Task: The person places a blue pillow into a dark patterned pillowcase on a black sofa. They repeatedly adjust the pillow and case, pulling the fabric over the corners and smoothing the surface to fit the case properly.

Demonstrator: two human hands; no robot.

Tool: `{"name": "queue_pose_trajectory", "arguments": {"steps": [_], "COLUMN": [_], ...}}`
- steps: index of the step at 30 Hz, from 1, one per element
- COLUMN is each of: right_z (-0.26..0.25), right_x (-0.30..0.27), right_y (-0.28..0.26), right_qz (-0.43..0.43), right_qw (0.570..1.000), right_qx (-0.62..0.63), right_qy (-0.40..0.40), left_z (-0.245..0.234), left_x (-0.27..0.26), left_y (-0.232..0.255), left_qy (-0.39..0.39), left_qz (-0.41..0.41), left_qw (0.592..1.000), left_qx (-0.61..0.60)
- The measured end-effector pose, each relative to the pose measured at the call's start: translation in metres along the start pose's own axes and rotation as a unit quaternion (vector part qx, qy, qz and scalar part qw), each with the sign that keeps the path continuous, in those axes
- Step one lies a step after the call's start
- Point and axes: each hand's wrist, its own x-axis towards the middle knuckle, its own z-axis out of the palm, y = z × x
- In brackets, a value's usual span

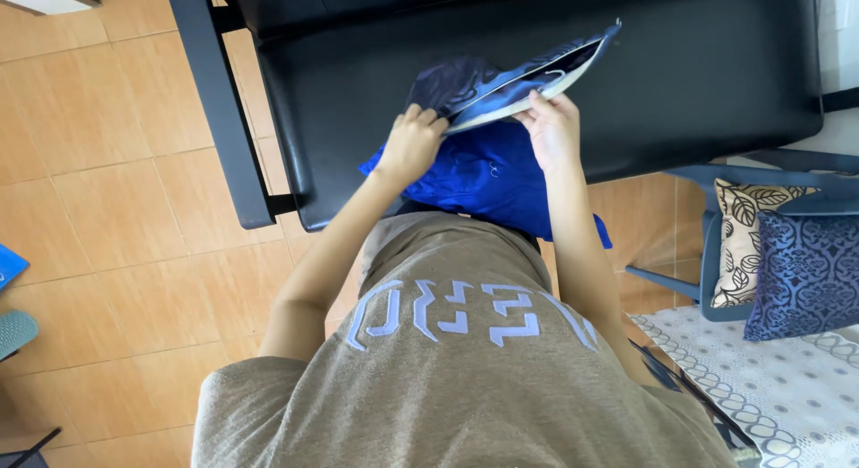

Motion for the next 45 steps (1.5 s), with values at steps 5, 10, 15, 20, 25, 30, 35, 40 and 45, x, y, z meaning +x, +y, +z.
{"name": "queue_pose_trajectory", "arguments": {"steps": [5, 10, 15, 20, 25, 30, 35, 40, 45], "right_z": [-0.028, -0.044, -0.049, -0.031, -0.057, -0.04, -0.059, -0.154, -0.126], "right_x": [-0.001, -0.014, -0.033, -0.042, -0.029, -0.059, -0.127, -0.159, -0.161], "right_y": [0.01, 0.021, 0.064, 0.068, 0.052, 0.01, -0.029, -0.008, -0.018], "right_qz": [-0.039, -0.034, -0.047, 0.075, 0.084, 0.066, 0.001, 0.005, 0.114], "right_qw": [0.99, 0.97, 0.96, 0.951, 0.947, 0.932, 0.743, 0.761, 0.578], "right_qx": [-0.063, -0.051, -0.22, -0.29, -0.231, -0.355, -0.66, -0.643, -0.808], "right_qy": [0.116, 0.236, 0.165, 0.08, 0.208, 0.02, -0.111, -0.087, 0.019], "left_z": [-0.021, -0.034, 0.064, 0.056, 0.017, -0.012, -0.032, -0.012, 0.003], "left_x": [0.02, 0.04, 0.05, 0.059, 0.063, 0.059, 0.026, -0.015, -0.042], "left_y": [-0.027, -0.035, -0.116, -0.11, -0.086, -0.071, -0.104, -0.15, -0.161], "left_qy": [-0.024, -0.006, -0.025, 0.086, 0.097, 0.156, 0.19, 0.15, 0.043], "left_qz": [-0.048, -0.199, -0.409, -0.287, -0.191, -0.12, -0.157, -0.182, -0.164], "left_qw": [0.995, 0.977, 0.909, 0.949, 0.976, 0.977, 0.968, 0.971, 0.969], "left_qx": [0.082, 0.072, -0.08, -0.098, -0.044, -0.077, -0.038, 0.022, 0.178]}}
